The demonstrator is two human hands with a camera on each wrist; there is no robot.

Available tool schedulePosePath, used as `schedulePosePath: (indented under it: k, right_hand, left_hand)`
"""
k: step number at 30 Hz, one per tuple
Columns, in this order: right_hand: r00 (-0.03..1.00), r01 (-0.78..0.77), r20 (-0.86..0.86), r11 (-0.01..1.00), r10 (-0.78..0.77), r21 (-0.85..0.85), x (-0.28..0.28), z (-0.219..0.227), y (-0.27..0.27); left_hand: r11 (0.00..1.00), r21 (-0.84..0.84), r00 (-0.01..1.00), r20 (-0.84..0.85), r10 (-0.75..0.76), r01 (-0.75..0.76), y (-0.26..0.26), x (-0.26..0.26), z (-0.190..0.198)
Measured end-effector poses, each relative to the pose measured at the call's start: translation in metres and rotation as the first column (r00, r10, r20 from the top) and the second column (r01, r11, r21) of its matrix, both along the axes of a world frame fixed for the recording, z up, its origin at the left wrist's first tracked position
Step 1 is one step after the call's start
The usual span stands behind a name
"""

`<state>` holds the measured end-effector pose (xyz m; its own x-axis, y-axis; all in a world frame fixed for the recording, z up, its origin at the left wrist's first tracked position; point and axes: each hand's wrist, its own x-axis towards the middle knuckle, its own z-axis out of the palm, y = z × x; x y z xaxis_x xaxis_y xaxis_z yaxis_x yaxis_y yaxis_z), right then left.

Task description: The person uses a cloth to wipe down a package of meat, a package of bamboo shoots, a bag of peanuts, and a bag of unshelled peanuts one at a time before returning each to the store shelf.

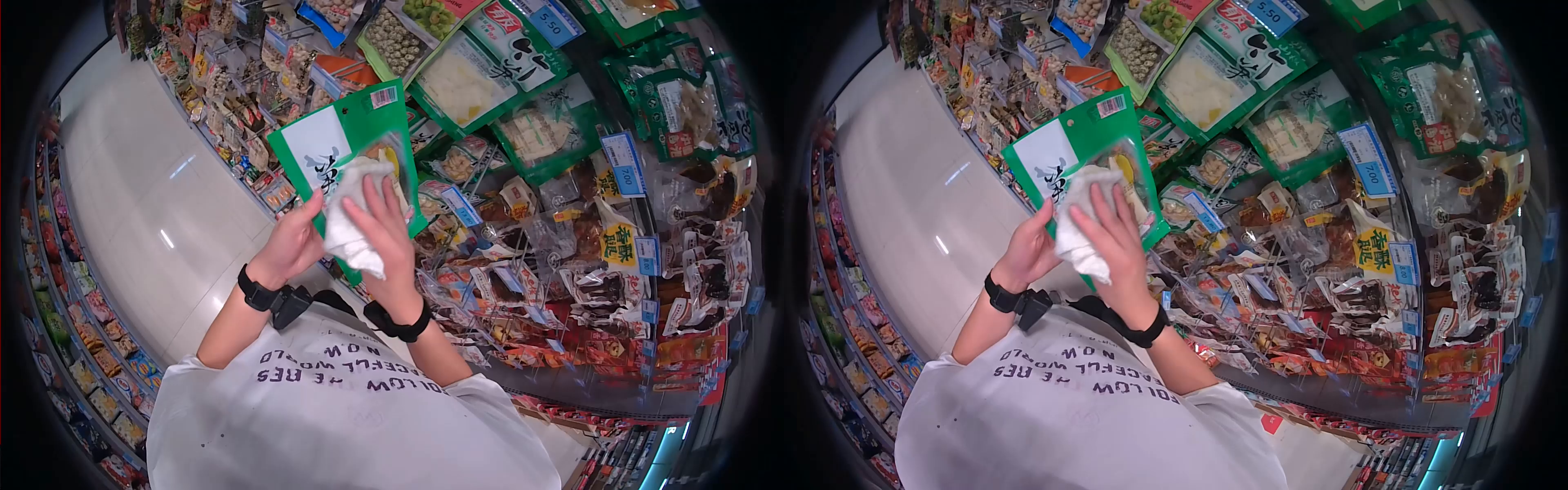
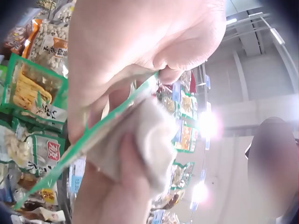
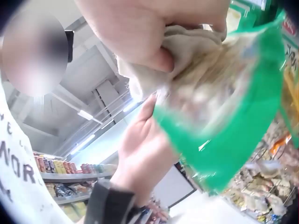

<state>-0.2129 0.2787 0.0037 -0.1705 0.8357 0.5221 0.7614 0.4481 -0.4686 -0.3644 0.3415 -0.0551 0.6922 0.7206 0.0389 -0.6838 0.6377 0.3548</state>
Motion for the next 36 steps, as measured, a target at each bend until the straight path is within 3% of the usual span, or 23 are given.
schedulePosePath:
  k: [5, 7, 8, 9, 11, 12, 13, 14, 15, 17, 19, 21, 23, 25, 26, 27, 28, 29, 31, 32, 33, 35, 36]
  right_hand:
    - [0.994, 0.039, 0.104, 0.998, -0.044, 0.046, -0.009, -0.002, -0.002]
    - [0.988, -0.007, -0.157, 1.0, 0.01, 0.02, -0.002, 0.004, -0.004]
    - [0.986, -0.056, -0.161, 0.998, 0.055, -0.006, 0.006, 0.002, -0.003]
    - [0.986, -0.049, -0.162, 0.999, 0.049, 0.003, 0.01, 0.006, -0.005]
    - [0.945, -0.064, -0.321, 0.998, 0.058, -0.008, 0.012, 0.012, -0.014]
    - [0.884, -0.074, -0.466, 0.993, 0.025, -0.087, 0.016, 0.002, -0.02]
    - [0.83, 0.032, -0.53, 0.965, -0.17, -0.26, 0.017, -0.006, -0.033]
    - [0.604, -0.048, -0.757, 0.937, -0.249, -0.347, 0.02, -0.008, -0.038]
    - [0.313, -0.154, -0.888, 0.905, -0.336, -0.397, 0.017, 0.002, -0.04]
    - [0.286, -0.143, -0.918, 0.935, -0.275, -0.324, 0.024, -0.011, -0.044]
    - [0.021, -0.045, -0.929, 0.927, -0.371, -0.371, 0.023, 0.001, -0.039]
    - [-0.034, 0.013, -0.954, 0.954, -0.299, -0.3, 0.033, 0.0, -0.032]
    - [-0.022, 0.107, -0.964, 0.958, -0.264, -0.265, 0.047, 0.007, -0.033]
    - [-0.029, 0.066, -0.959, 0.957, -0.281, -0.283, 0.062, 0.01, -0.04]
    - [-0.057, -0.024, -0.947, 0.949, -0.315, -0.314, 0.068, 0.011, -0.042]
    - [-0.083, -0.115, -0.933, 0.933, -0.35, -0.34, 0.071, 0.012, -0.043]
    - [-0.087, -0.091, -0.931, 0.933, -0.356, -0.348, 0.069, 0.016, -0.042]
    - [-0.088, -0.085, -0.927, 0.93, -0.364, -0.357, 0.073, 0.015, -0.041]
    - [0.012, -0.018, -0.919, 0.919, -0.393, -0.393, 0.082, 0.017, -0.04]
    - [0.039, 0.079, -0.946, 0.945, -0.321, -0.318, 0.079, 0.025, -0.038]
    - [0.039, 0.085, -0.947, 0.945, -0.319, -0.315, 0.082, 0.032, -0.035]
    - [0.13, 0.355, -0.962, 0.917, -0.239, -0.18, 0.097, 0.048, -0.034]
    - [0.126, 0.379, -0.974, 0.916, -0.189, -0.129, 0.106, 0.056, -0.039]
  left_hand:
    - [0.973, 0.232, 0.987, -0.156, 0.023, 0.014, -0.016, 0.001, 0.012]
    - [0.82, 0.557, 0.955, -0.293, 0.049, 0.129, -0.018, -0.001, 0.016]
    - [0.787, 0.591, 0.943, -0.332, 0.037, 0.177, -0.02, -0.002, 0.018]
    - [0.651, 0.752, 0.934, -0.299, 0.195, 0.105, -0.02, 0.002, 0.038]
    - [0.369, 0.907, 0.844, -0.352, 0.403, 0.202, -0.018, 0.006, 0.046]
    - [0.259, 0.938, 0.756, -0.339, 0.56, 0.229, -0.021, 0.012, 0.058]
    - [0.151, 0.951, 0.649, -0.296, 0.7, 0.27, -0.026, 0.02, 0.071]
    - [0.081, 0.958, 0.554, -0.226, 0.801, 0.274, -0.033, 0.027, 0.076]
    - [0.08, 0.958, 0.557, -0.227, 0.799, 0.276, -0.035, 0.031, 0.08]
    - [-0.02, 0.906, 0.454, -0.192, 0.87, 0.422, -0.037, 0.036, 0.086]
    - [-0.002, 0.914, 0.468, -0.206, 0.859, 0.406, -0.034, 0.039, 0.086]
    - [-0.111, 0.833, 0.425, -0.158, 0.891, 0.543, -0.027, 0.038, 0.086]
    - [-0.123, 0.814, 0.415, -0.154, 0.897, 0.568, -0.012, 0.037, 0.082]
    - [0.112, 0.963, 0.293, -0.184, 0.938, 0.247, 0.005, 0.039, 0.07]
    - [0.11, 0.962, 0.301, -0.185, 0.935, 0.25, 0.013, 0.037, 0.069]
    - [0.343, 0.901, 0.435, -0.43, 0.791, 0.265, 0.02, 0.034, 0.069]
    - [0.547, 0.775, 0.545, -0.62, 0.564, 0.316, 0.027, 0.032, 0.067]
    - [0.552, 0.77, 0.548, -0.625, 0.555, 0.319, 0.037, 0.034, 0.055]
    - [0.714, 0.65, 0.786, -0.572, 0.235, 0.26, 0.048, 0.046, 0.028]
    - [0.684, 0.707, 0.761, -0.541, 0.358, 0.181, 0.046, 0.051, 0.028]
    - [0.681, 0.709, 0.764, -0.539, 0.355, 0.184, 0.047, 0.05, 0.032]
    - [0.601, 0.755, 0.624, -0.607, 0.491, 0.262, 0.057, 0.051, 0.041]
    - [0.512, 0.84, 0.62, -0.501, 0.603, 0.18, 0.064, 0.053, 0.042]
